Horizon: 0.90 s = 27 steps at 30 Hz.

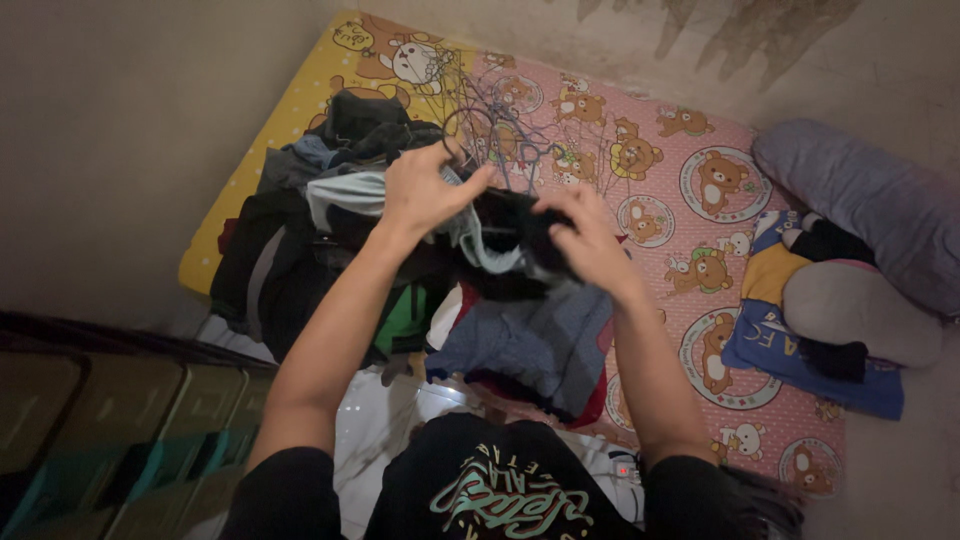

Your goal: The person picks up clothes from a pile on a bed, places them on hangers, and hangs them in a wardrobe. The person handles several items including shorts and shirts, repeating the process of picking, hanging, and storing.

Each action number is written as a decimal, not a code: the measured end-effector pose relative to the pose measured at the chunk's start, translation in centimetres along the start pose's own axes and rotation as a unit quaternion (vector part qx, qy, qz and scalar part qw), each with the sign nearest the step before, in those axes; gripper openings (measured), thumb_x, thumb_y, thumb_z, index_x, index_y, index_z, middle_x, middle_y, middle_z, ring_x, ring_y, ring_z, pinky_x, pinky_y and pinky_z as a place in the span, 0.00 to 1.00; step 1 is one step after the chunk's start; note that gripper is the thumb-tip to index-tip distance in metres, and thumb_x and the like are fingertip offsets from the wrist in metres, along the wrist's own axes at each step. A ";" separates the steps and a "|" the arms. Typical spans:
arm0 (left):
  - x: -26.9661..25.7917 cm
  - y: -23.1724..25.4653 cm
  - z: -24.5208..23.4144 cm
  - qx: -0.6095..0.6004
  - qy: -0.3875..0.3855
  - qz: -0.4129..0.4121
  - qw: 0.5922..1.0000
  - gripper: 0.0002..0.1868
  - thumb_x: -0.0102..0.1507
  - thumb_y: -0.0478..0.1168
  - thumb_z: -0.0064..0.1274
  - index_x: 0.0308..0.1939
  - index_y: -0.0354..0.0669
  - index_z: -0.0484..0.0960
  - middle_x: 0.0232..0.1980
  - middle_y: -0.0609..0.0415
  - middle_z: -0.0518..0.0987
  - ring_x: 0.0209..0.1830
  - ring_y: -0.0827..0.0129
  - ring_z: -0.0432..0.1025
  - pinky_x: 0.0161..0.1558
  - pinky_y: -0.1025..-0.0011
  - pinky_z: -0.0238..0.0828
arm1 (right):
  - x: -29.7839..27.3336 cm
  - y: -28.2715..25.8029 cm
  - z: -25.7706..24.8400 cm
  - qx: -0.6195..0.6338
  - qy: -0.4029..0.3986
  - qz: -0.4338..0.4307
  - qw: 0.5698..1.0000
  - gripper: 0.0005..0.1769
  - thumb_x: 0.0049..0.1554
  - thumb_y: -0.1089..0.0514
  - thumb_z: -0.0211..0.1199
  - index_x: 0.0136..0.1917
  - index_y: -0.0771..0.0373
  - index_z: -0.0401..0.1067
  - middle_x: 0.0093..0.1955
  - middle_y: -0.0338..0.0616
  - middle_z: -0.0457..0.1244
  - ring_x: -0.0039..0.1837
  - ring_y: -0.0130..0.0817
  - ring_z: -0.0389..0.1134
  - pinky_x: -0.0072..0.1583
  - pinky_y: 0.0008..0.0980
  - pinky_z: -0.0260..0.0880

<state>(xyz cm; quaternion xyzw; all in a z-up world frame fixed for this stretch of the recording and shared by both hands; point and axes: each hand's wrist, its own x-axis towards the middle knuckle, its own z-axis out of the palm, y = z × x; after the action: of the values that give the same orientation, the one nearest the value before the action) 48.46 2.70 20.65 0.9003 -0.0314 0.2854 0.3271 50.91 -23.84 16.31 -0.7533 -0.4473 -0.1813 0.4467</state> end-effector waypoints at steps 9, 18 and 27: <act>-0.2 -1.6 -1.3 -0.140 -0.024 0.128 0.982 0.18 0.63 0.38 0.50 0.56 0.36 0.78 0.52 0.43 0.79 0.49 0.50 0.76 0.53 0.63 0.73 | -2.1 8.4 2.6 -0.172 0.047 0.171 0.969 0.09 0.57 0.60 0.62 0.44 0.69 0.69 0.45 0.60 0.63 0.53 0.62 0.63 0.56 0.55 0.62; -2.2 -7.1 -5.5 -0.014 -0.074 0.076 0.994 0.13 0.71 0.39 0.50 0.56 0.38 0.82 0.53 0.44 0.83 0.54 0.49 0.77 0.55 0.61 0.73 | -3.4 12.8 -1.5 -0.197 0.157 0.139 0.958 0.07 0.59 0.62 0.58 0.43 0.69 0.67 0.43 0.59 0.61 0.50 0.59 0.60 0.53 0.54 0.59; -1.9 -6.3 -4.7 0.027 -0.091 0.116 0.989 0.18 0.64 0.43 0.53 0.56 0.38 0.80 0.50 0.39 0.82 0.48 0.45 0.76 0.47 0.57 0.73 | -1.4 11.8 -2.0 -0.188 0.133 0.133 0.964 0.08 0.58 0.60 0.61 0.41 0.67 0.68 0.40 0.54 0.60 0.49 0.53 0.59 0.52 0.49 0.58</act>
<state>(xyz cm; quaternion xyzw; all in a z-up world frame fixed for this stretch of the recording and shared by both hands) 46.10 10.31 18.98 0.9214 -0.1578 0.2386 0.2630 60.29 -28.59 10.37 -0.8455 -0.2374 -0.2998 0.3727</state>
